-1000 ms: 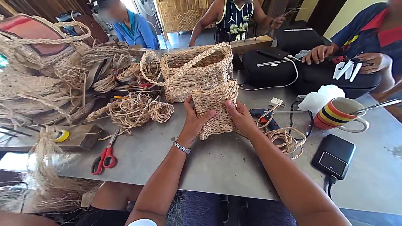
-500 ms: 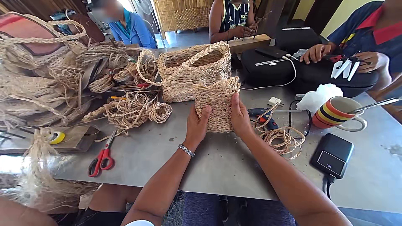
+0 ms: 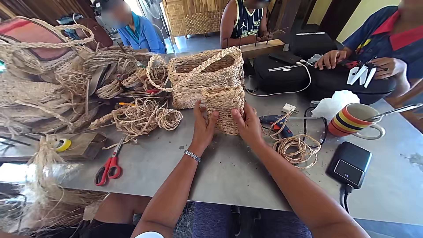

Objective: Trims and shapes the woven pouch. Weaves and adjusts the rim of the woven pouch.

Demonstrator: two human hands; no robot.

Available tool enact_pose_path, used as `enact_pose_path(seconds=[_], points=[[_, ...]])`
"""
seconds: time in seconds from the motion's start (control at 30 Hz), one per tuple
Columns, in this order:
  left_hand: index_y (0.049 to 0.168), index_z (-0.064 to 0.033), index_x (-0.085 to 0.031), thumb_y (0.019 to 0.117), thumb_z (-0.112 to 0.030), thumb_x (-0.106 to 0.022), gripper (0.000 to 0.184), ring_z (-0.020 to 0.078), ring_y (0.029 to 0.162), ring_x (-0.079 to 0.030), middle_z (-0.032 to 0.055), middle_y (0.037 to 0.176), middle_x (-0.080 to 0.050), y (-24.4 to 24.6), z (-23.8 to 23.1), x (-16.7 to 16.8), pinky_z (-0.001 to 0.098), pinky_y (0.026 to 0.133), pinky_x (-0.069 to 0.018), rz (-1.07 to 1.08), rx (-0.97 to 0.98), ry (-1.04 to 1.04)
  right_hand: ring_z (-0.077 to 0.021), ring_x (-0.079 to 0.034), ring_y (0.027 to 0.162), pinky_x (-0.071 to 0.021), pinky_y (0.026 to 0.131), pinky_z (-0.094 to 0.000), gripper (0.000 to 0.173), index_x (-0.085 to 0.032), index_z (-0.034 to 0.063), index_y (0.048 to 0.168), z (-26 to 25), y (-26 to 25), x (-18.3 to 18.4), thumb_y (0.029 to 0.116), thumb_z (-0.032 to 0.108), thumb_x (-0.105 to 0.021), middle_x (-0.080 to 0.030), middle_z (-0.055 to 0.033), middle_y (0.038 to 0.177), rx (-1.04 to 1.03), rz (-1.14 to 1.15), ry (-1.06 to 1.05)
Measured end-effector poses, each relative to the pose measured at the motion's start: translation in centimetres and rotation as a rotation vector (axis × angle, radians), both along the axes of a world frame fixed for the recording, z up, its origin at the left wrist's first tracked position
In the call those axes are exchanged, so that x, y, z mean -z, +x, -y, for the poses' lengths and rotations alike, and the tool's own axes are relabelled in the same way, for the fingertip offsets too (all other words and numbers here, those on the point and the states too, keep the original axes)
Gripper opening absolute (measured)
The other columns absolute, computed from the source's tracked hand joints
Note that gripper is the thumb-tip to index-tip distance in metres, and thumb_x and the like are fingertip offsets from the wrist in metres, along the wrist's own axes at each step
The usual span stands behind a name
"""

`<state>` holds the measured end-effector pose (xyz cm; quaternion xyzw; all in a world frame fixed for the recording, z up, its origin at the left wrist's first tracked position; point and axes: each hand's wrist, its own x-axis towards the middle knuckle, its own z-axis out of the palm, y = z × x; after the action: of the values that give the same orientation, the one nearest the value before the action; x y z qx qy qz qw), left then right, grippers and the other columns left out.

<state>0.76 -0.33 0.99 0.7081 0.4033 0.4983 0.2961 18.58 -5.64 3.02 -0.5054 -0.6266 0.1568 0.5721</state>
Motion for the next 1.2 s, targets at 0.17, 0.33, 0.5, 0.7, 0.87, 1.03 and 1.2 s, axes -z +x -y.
enact_pose_path(seconds=[0.17, 0.33, 0.5, 0.7, 0.87, 1.03, 1.2], points=[[0.154, 0.0029, -0.030, 0.1037, -0.032, -0.055, 0.066, 0.0311, 0.149, -0.034, 0.0215, 0.161, -0.032, -0.5, 0.1, -1.8, 0.0482, 0.120, -0.0349, -0.007, -0.061, 0.525, -0.0247, -0.069, 0.108, -0.0573, 0.095, -0.0445, 0.055, -0.053, 0.0006, 0.145, -0.5, 0.4, 0.5, 0.1050, 0.038, -0.059, -0.068, -0.0181, 0.124, 0.047, 0.189, 0.109], [0.134, 0.0003, -0.058, 0.1077, -0.030, -0.041, 0.044, 0.0283, 0.137, -0.049, 0.0138, 0.138, -0.061, -0.6, 0.9, -2.7, 0.0528, 0.121, -0.0282, -0.039, -0.037, 0.666, -0.0290, -0.069, 0.107, -0.0561, 0.094, -0.0467, 0.053, -0.056, 0.0033, 0.144, -0.3, 0.3, 0.2, 0.1041, 0.037, -0.061, -0.069, -0.0186, 0.120, 0.098, 0.287, 0.130], [0.125, -0.0009, -0.067, 0.1101, -0.023, -0.039, 0.039, 0.0243, 0.134, -0.052, 0.0134, 0.129, -0.064, 0.0, 1.4, -2.6, 0.0513, 0.125, -0.0213, 0.011, 0.013, 0.651, -0.0285, -0.068, 0.102, -0.0563, 0.090, -0.0432, 0.050, -0.058, 0.0067, 0.145, -0.3, 0.4, 0.1, 0.1023, 0.032, -0.064, -0.070, -0.0168, 0.114, 0.102, 0.384, 0.196], [0.122, 0.0002, -0.070, 0.1070, -0.017, -0.048, 0.031, 0.0232, 0.129, -0.054, 0.0139, 0.121, -0.064, -0.1, 1.3, -2.6, 0.0477, 0.123, -0.0261, 0.006, 0.035, 0.641, -0.0287, -0.068, 0.103, -0.0562, 0.091, -0.0431, 0.050, -0.058, 0.0067, 0.145, -0.5, 0.6, 0.3, 0.1022, 0.032, -0.064, -0.069, -0.0172, 0.116, 0.099, 0.382, 0.207], [0.138, -0.0004, -0.058, 0.1097, -0.035, -0.039, 0.049, 0.0258, 0.138, -0.049, 0.0139, 0.137, -0.061, -0.2, 1.6, -2.5, 0.0530, 0.126, -0.0164, -0.033, 0.083, 0.598, -0.0297, -0.068, 0.099, -0.0564, 0.088, -0.0432, 0.049, -0.060, 0.0084, 0.144, -0.4, 0.5, 0.2, 0.1004, 0.029, -0.067, -0.069, -0.0170, 0.107, 0.091, 0.428, 0.255], [0.138, -0.0034, -0.061, 0.1045, -0.020, -0.056, 0.038, 0.0240, 0.128, -0.058, 0.0115, 0.131, -0.066, 0.2, 1.6, -2.2, 0.0565, 0.125, -0.0212, -0.072, 0.037, 0.688, -0.0300, -0.061, 0.118, -0.0484, 0.099, -0.0518, 0.051, -0.056, 0.0162, 0.149, -0.8, 0.9, -0.1, 0.0993, 0.022, -0.066, -0.065, -0.0121, 0.129, 0.108, 0.462, 0.259], [0.136, -0.0072, -0.065, 0.1000, -0.021, -0.067, 0.038, 0.0230, 0.118, -0.064, 0.0111, 0.118, -0.070, 0.8, 1.0, -1.1, 0.0535, 0.122, -0.0293, -0.164, -0.002, 0.631, -0.0297, -0.065, 0.099, -0.0581, 0.083, -0.0458, 0.051, -0.059, 0.0063, 0.136, -0.5, 0.7, -0.4, 0.0906, 0.020, -0.077, -0.060, -0.0201, 0.123, 0.144, 0.303, 0.004]])
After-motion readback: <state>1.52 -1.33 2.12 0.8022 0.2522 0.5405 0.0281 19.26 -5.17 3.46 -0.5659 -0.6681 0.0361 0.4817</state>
